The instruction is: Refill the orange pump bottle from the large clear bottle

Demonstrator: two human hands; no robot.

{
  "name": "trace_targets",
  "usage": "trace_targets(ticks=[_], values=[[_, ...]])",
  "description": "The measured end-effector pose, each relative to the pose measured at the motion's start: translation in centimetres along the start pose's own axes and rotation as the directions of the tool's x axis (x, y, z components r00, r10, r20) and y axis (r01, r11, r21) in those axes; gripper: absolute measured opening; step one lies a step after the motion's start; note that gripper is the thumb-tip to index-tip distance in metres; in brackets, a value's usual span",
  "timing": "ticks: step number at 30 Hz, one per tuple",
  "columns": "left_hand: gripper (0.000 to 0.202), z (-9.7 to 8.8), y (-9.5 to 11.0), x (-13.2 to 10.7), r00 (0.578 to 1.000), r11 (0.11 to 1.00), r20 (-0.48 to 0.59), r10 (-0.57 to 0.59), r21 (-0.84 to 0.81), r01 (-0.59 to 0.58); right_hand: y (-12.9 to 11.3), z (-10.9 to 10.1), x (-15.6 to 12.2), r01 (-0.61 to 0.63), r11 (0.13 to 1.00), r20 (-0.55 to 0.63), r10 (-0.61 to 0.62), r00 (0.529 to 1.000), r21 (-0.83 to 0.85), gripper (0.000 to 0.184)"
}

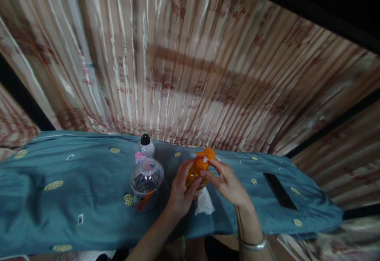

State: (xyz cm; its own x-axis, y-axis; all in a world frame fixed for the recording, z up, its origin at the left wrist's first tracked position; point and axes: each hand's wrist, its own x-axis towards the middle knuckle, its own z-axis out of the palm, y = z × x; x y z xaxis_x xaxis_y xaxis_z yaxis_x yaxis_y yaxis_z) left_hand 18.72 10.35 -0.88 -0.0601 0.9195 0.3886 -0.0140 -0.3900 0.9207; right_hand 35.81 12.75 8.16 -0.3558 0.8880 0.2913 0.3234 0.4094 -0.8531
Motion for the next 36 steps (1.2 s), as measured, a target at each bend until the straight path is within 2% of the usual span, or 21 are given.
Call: trace_targets(ticks=[5,12,17,26,30,36], values=[[0.048,0.0,0.1,-0.2,1.000,1.000,-0.010,0.005,0.004,-0.005,-0.4,-0.1,-0.2,0.019,0.999,0.023,-0.018,1.000,-0.048,0.039],[0.046,-0.1,-0.2,-0.1,0.999,0.999,-0.020,0.033,0.010,-0.032,-0.1,0.1,-0.1,0.012,1.000,0.003,-0.012,1.000,-0.014,0.038],[0.045,-0.1,0.0,-0.1,0.999,0.999,-0.017,0.028,0.020,-0.027,-0.7,0.1,-0.3,0.062,0.995,0.005,-0.062,0.998,-0.078,0.036],[0.044,-0.1,-0.8,-0.2,0.997,0.998,-0.039,0.067,0.014,-0.066,-0.6,1.0,-0.5,0.042,0.990,-0.076,-0.053,0.996,-0.135,0.035],[0.042,0.0,-1.0,-0.1,0.995,0.996,-0.046,0.090,0.011,-0.090,-0.6,1.1,-0.5,0.019,0.994,-0.093,-0.029,0.995,-0.109,0.037],[0.040,0.0,-0.9,-0.1,0.992,0.993,-0.044,0.116,0.009,-0.116,0.1,0.8,-0.2,0.017,1.000,-0.045,-0.018,0.999,-0.021,0.040]])
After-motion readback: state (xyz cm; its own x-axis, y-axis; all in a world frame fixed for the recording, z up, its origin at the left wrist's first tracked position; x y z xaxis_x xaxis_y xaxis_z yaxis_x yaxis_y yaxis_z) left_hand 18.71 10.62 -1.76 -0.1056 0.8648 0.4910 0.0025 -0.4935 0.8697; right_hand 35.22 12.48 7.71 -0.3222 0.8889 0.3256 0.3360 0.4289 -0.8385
